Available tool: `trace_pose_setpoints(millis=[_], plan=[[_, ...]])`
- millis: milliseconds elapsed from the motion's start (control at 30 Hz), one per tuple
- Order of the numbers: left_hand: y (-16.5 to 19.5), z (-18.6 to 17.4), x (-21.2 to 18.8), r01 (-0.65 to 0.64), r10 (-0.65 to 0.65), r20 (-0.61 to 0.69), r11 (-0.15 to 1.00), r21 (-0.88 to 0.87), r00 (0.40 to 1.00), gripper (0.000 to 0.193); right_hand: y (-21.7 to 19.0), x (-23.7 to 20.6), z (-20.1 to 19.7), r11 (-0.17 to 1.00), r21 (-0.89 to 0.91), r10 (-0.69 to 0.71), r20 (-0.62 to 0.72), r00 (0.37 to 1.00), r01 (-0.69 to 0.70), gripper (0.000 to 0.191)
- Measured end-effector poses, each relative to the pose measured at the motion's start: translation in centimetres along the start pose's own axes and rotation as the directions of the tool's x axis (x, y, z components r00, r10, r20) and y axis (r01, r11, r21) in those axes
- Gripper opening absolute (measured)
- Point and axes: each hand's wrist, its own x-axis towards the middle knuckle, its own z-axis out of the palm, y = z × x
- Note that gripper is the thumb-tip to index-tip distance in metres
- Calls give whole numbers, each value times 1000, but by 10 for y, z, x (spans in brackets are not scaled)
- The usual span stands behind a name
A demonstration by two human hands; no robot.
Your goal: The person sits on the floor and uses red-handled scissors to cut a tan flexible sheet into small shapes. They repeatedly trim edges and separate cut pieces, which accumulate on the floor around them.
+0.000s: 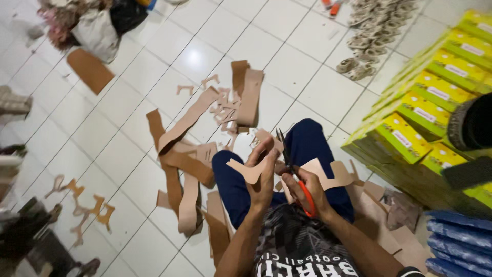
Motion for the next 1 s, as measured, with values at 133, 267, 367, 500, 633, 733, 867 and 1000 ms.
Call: trace_pose_setpoints(millis=[133, 267, 367, 500, 633, 733, 867, 1000], plan=[[0, -16, -8, 26, -20, -122, 998, 52, 992, 40, 7, 5, 15, 999, 45, -34, 123, 992, 28, 50], [6, -22, -19, 38, -31, -129, 998, 47, 991, 39, 3, 4, 16, 986, -68, -136, 190, 972, 151, 58], [6, -21, -32, 61, -52, -121, 996, 69, 991, 38, 6, 2, 14, 985, -91, -125, 180, 976, 143, 59], [0, -21, -43, 70, -71, -101, 997, -17, 992, 41, 15, -3, 15, 981, -72, -165, 159, 973, 178, 57], [-4, -30, -45, -26, 19, -73, 994, -105, 997, 71, 21, -5, 15, 989, 28, -150, 187, 971, 147, 55], [-5, -37, -44, -77, 74, -44, 995, -69, 996, 58, 24, -2, 17, 991, 44, -131, 193, 972, 125, 56], [-4, -46, -38, -24, 24, -47, 1000, 7, 999, 49, 30, -1, 18, 989, -16, -143, 190, 971, 149, 58], [5, -55, -29, 24, -24, -2, 999, 48, 1000, 47, 31, 1, 14, 989, -60, -120, 203, 972, 135, 59]])
